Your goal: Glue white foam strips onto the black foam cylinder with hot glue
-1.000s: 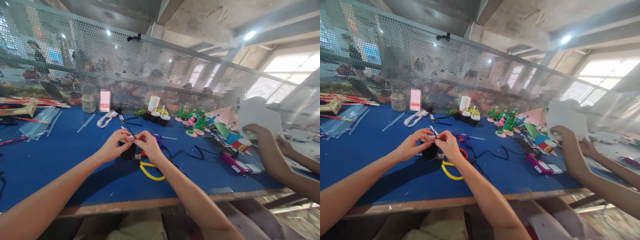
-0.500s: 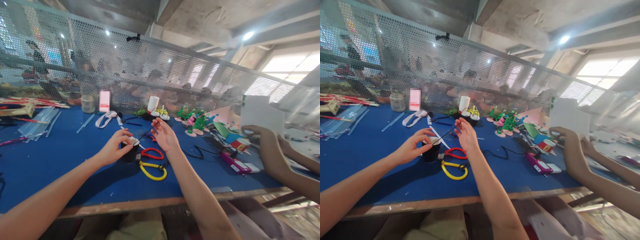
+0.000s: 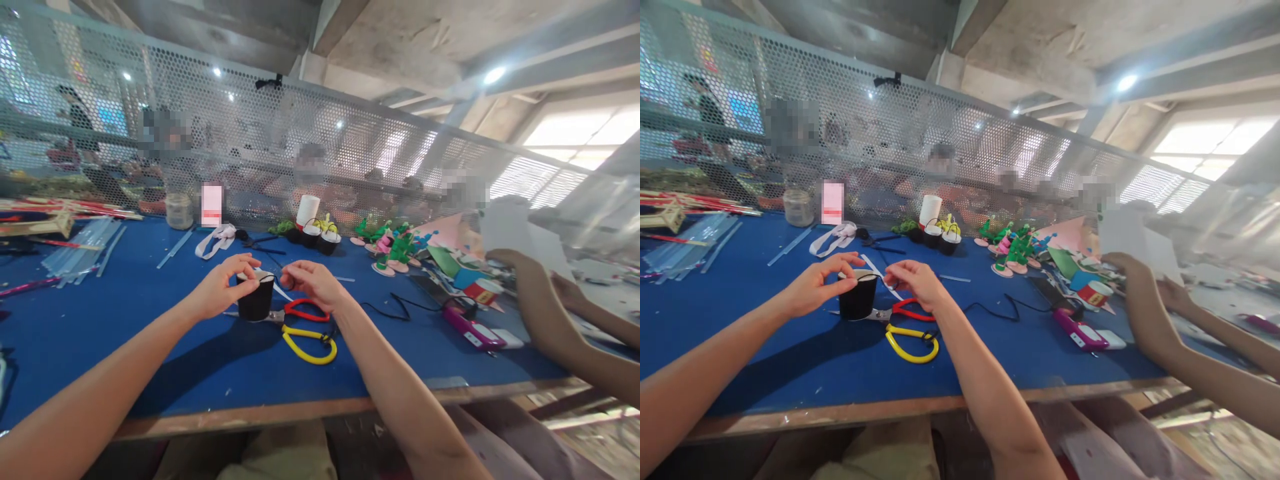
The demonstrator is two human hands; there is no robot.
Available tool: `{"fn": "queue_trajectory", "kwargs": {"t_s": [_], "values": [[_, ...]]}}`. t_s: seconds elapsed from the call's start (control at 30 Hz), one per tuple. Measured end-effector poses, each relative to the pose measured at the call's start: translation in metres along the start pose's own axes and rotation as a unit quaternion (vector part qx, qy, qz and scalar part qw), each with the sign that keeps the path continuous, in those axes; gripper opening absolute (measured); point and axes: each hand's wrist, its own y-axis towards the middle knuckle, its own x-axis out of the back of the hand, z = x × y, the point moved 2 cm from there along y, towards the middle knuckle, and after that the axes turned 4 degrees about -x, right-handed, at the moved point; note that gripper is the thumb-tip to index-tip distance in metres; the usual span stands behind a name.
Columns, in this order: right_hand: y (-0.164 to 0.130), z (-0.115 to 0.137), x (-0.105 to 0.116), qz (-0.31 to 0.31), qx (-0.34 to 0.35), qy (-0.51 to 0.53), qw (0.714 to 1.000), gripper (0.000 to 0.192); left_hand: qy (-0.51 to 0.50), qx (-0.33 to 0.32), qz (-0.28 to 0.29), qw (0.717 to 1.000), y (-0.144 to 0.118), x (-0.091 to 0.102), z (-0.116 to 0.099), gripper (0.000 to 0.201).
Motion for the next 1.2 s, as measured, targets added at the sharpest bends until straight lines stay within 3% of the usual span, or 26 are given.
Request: {"fn": "queue_trajectory", "kwargs": {"t_s": [0.17,0.33,0.4,0.47,0.6,0.67,0.73,0.8,0.87,1.0,1.13,1.2], "values": [[-0.015,0.001,-0.034,0.17,-0.01,-0.073,0.983,0.019,-0.111,0.053,0.134,0.983,-0.004,0.025,-0.012,0.017],[-0.006,-0.002,-0.033,0.25,-0.091,-0.155,0.951,0.017,-0.011,0.053,0.216,0.975,-0.007,0.028,-0.014,0.013],[0.006,-0.003,-0.032,0.247,-0.112,-0.192,0.943,0.015,0.013,0.041,0.24,0.97,-0.007,0.027,-0.014,0.013],[0.02,-0.003,-0.033,0.215,-0.114,-0.177,0.954,0.011,0.009,0.028,0.259,0.965,-0.008,0.026,-0.016,0.013],[0.045,0.009,-0.033,0.072,-0.055,0.03,0.995,0.011,-0.017,0.015,0.29,0.957,-0.009,0.024,-0.021,0.012],[0.049,0.02,-0.027,0.005,-0.022,0.116,0.993,0.009,-0.031,0.015,0.305,0.952,-0.011,0.021,-0.023,0.011],[0.044,0.032,-0.023,-0.026,0.004,0.127,0.992,0.005,-0.049,0.016,0.311,0.949,-0.011,0.019,-0.024,0.011],[0.031,0.041,-0.025,0.006,0.028,0.09,0.996,0.005,-0.073,0.012,0.311,0.947,-0.012,0.017,-0.022,0.011],[0.011,0.045,-0.035,0.087,0.034,0.021,0.995,0.008,-0.102,0.006,0.313,0.944,-0.013,0.014,-0.02,0.011],[-0.028,0.044,-0.059,0.221,0.006,-0.086,0.971,0.009,-0.125,0.02,0.335,0.934,-0.014,0.008,-0.016,0.009],[-0.047,0.048,-0.061,0.258,0.002,-0.095,0.961,0.008,-0.119,0.025,0.339,0.933,-0.014,0.007,-0.018,0.008],[-0.044,0.051,-0.05,0.217,0.034,-0.078,0.972,0.009,-0.128,0.021,0.325,0.937,-0.013,0.008,-0.019,0.011]]}}
